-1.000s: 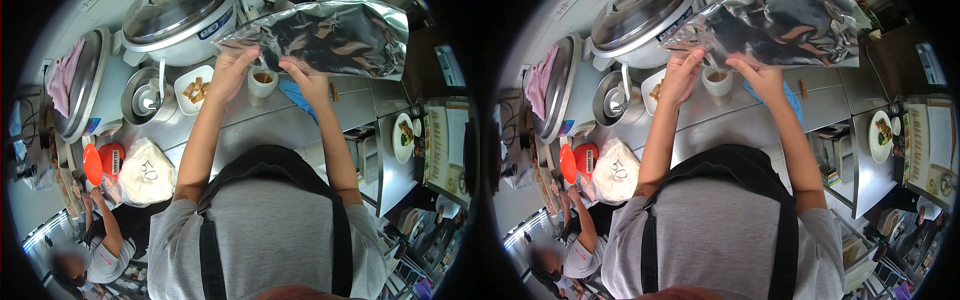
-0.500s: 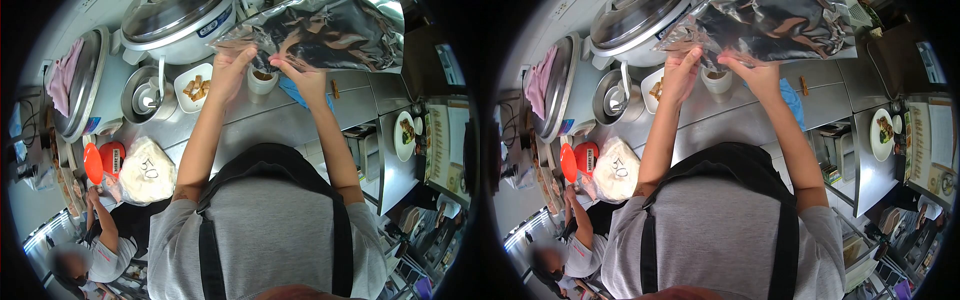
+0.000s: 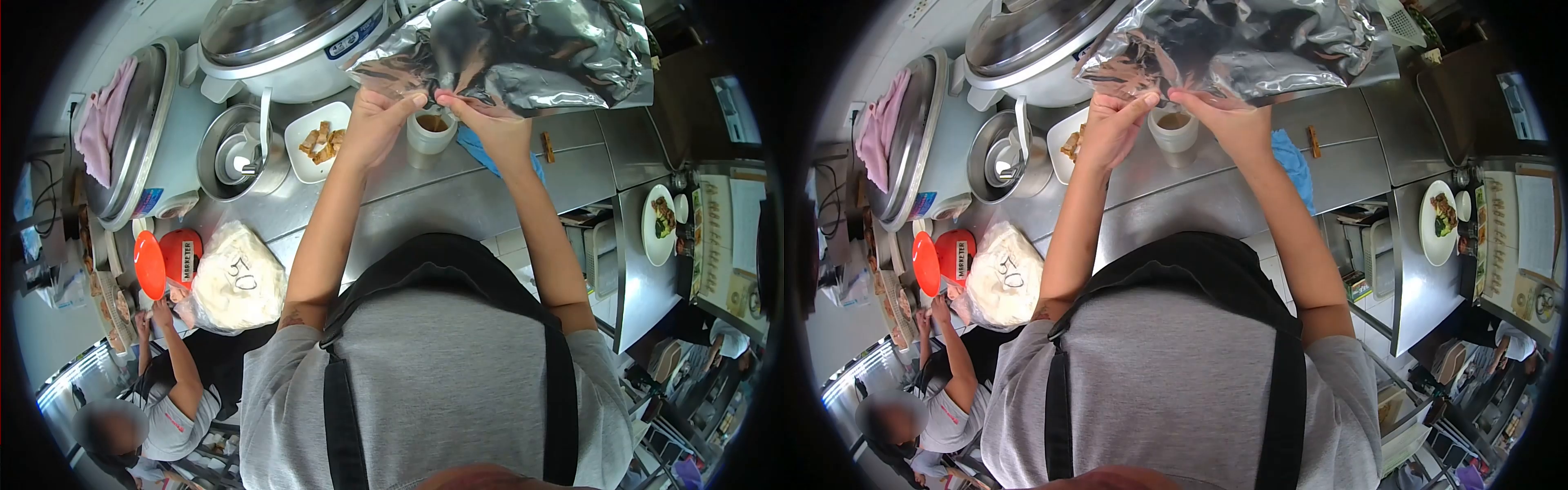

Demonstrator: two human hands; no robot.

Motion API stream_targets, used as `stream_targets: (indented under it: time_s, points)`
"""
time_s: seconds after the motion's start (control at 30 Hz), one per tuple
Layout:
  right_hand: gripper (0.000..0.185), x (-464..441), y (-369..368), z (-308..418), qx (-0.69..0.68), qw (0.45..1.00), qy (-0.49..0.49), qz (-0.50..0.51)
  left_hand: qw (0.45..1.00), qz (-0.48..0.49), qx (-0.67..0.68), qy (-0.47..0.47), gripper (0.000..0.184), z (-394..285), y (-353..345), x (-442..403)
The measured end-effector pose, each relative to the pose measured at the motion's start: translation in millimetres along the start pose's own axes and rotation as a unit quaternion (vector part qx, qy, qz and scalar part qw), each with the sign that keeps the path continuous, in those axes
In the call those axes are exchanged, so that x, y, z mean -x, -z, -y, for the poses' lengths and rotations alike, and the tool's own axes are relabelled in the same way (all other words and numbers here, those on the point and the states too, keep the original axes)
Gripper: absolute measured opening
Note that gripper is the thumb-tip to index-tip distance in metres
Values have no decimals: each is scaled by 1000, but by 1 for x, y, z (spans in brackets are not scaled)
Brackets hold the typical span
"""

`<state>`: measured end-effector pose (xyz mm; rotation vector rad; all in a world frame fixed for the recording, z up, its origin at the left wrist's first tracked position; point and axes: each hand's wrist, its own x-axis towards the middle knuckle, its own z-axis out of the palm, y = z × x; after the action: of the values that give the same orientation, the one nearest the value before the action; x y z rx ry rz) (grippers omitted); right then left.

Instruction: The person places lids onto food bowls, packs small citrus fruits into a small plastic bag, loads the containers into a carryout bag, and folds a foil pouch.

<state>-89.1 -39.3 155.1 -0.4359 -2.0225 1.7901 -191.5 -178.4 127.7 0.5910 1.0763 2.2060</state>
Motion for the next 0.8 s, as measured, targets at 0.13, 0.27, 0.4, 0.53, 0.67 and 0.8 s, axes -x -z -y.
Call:
stream_targets:
  time_s: [0.13,0.27,0.4,0.53,0.67,0.8]
  points:
    - [18,-3,0,-13,-57,998,0,-15,997,-17,-55,-43,26,5,1,-1]
    - [24,-3,-4,-16,-81,994,64,-31,993,-67,-67,-76,26,5,-12,-1]
    - [40,-1,-4,-19,-62,992,110,-10,990,-106,-48,-84,28,8,-19,3]
    - [42,2,-6,-22,-32,991,124,-27,986,-128,-54,-88,30,9,-24,3]
    - [44,1,-7,-19,-80,992,90,-39,989,-118,-41,-82,28,13,-18,3]
    - [47,-5,-2,-19,-148,986,67,-25,986,-70,-144,-51,27,-2,-9,6]
